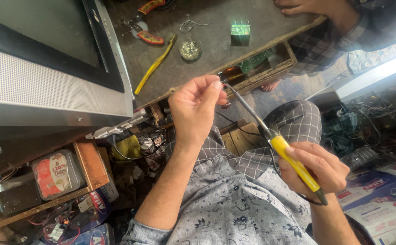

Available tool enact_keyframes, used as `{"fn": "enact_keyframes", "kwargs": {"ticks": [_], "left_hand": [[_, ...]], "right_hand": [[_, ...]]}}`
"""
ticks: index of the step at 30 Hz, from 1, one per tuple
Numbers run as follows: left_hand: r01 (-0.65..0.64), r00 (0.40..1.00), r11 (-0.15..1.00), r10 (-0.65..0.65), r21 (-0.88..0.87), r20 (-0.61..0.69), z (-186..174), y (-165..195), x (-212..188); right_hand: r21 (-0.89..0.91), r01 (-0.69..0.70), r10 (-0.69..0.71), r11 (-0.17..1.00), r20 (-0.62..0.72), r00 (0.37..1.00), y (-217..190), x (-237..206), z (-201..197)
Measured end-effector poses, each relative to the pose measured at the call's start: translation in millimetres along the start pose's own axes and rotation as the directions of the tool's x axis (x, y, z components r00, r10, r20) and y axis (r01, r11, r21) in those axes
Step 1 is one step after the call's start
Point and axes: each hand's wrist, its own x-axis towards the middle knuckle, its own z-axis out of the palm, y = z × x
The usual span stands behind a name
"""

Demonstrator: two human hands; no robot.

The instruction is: The person retrieves a small green circuit board from a shelf and sits at a workbench. They use a soldering iron and solder wire to attach components to the board, then use wire cutters to trim the leads. The person repeats the soldering process on another board.

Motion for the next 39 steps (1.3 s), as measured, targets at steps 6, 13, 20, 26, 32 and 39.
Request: {"fn": "enact_keyframes", "kwargs": {"ticks": [6, 13, 20, 26, 32, 39], "left_hand": [[-0.008, 1.000, 1.000, 0.009, -0.005, 0.027, 1.1, 2.8, -0.5], [-0.005, 1.000, 1.000, 0.005, -0.011, 0.025, 2.4, 3.4, 0.0], [0.003, 1.000, 1.000, -0.003, -0.028, 0.012, 0.0, -1.3, 2.0], [-0.056, 0.998, 0.997, 0.056, 0.055, 0.008, -0.1, -0.3, 2.0], [-0.072, 0.997, 0.955, 0.074, 0.287, 0.004, 4.0, 9.5, -4.3], [-0.116, 0.993, 0.926, 0.115, 0.359, 0.026, 7.2, 17.4, -6.0]], "right_hand": [[-0.012, -0.008, 0.008, 1.000, 0.006, 1.000, 1.2, -1.5, -1.2], [0.000, 0.003, -0.003, 1.000, -0.006, 1.000, 4.7, -0.9, 1.2], [-0.014, -0.049, 0.049, 0.999, -0.024, 0.999, 1.3, -0.9, -3.3], [-0.026, -0.046, 0.046, 0.999, -0.026, 0.999, 2.3, -0.7, -4.8], [0.019, -0.026, 0.026, 0.999, -0.016, 1.000, 5.6, 0.0, -1.0], [0.011, -0.019, 0.019, 1.000, -0.007, 1.000, 7.3, 1.8, 1.3]]}}
